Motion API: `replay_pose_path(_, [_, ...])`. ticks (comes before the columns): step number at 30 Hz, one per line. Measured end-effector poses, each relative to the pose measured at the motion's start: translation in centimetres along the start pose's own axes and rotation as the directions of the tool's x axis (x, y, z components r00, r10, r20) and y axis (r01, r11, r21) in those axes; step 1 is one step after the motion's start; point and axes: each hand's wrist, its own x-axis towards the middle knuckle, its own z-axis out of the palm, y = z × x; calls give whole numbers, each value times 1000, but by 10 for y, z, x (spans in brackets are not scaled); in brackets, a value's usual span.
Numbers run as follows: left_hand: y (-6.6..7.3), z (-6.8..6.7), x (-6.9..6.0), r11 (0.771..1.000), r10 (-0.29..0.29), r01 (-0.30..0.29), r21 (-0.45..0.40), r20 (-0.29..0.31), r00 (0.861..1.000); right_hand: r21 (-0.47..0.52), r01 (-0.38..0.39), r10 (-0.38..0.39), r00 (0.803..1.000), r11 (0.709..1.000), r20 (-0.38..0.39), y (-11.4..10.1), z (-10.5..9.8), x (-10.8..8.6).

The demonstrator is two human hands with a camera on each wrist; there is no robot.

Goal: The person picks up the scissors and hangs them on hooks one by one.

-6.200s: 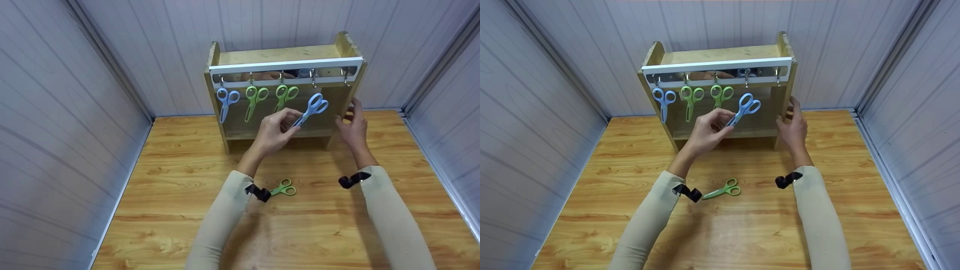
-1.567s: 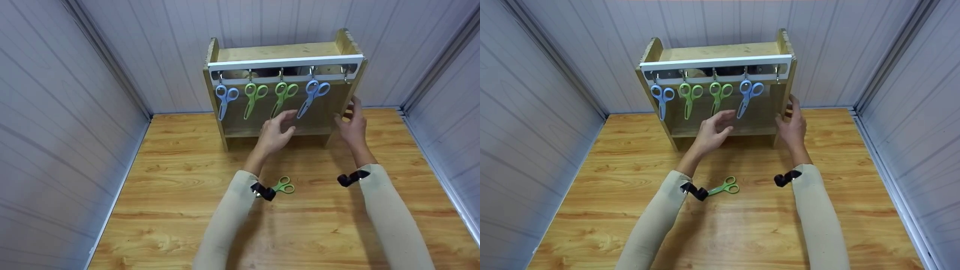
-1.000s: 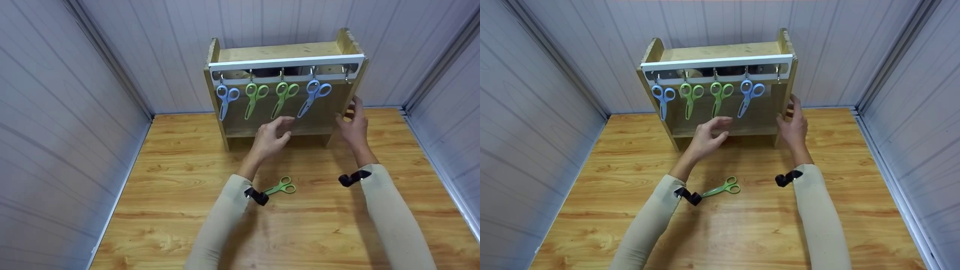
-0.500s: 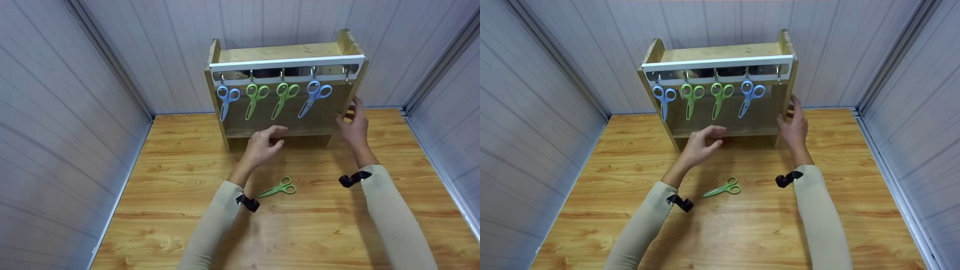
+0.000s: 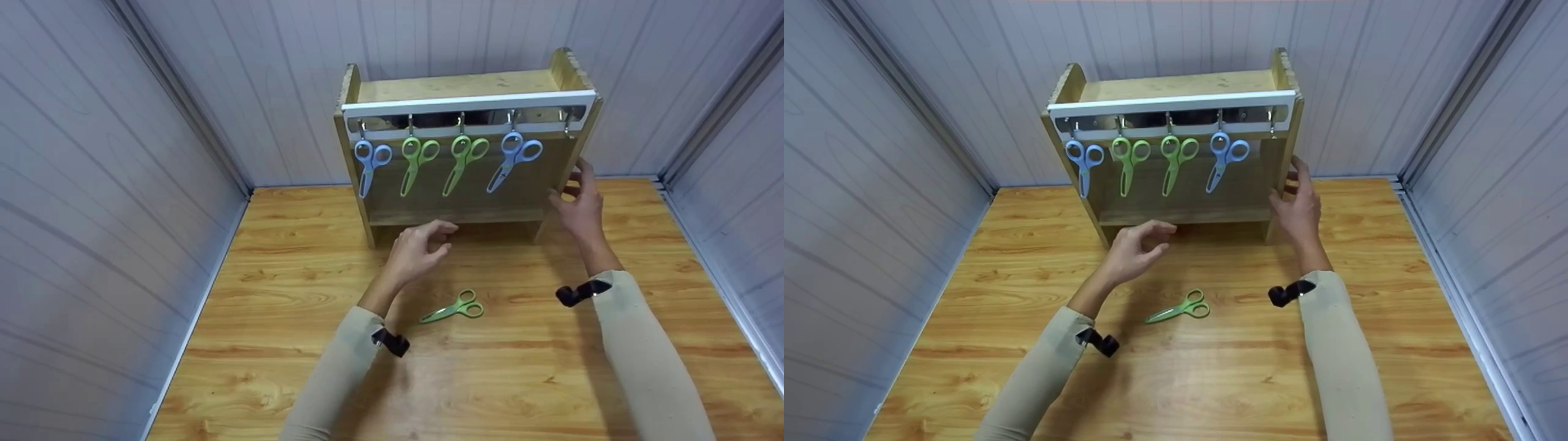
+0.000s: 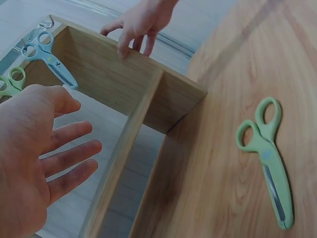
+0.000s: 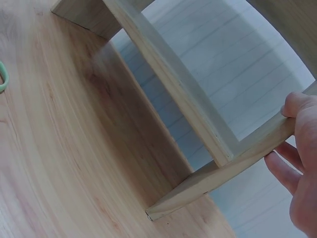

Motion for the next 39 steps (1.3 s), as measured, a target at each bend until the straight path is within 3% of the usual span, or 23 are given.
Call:
replay_pose_path(13, [-13, 0, -22, 991, -26, 18, 135, 61, 998, 21, -40, 39, 999, 999, 28, 3, -1, 3])
replay_pose_path(22, [-19, 4, -34, 966, -47, 17, 258, 109, 993, 0, -52, 51, 998, 999, 38, 3, -2, 2])
replay_pose_path(31, [-22, 15, -43, 943, -38, -17, 332, 158, 987, -18, -97, 98, 993, 995, 71, -1, -6, 5])
replay_pose_path(39, [-23, 26, -51, 922, -48, -41, 385, 219, 975, -12, -84, 84, 995, 996, 60, 0, -4, 3])
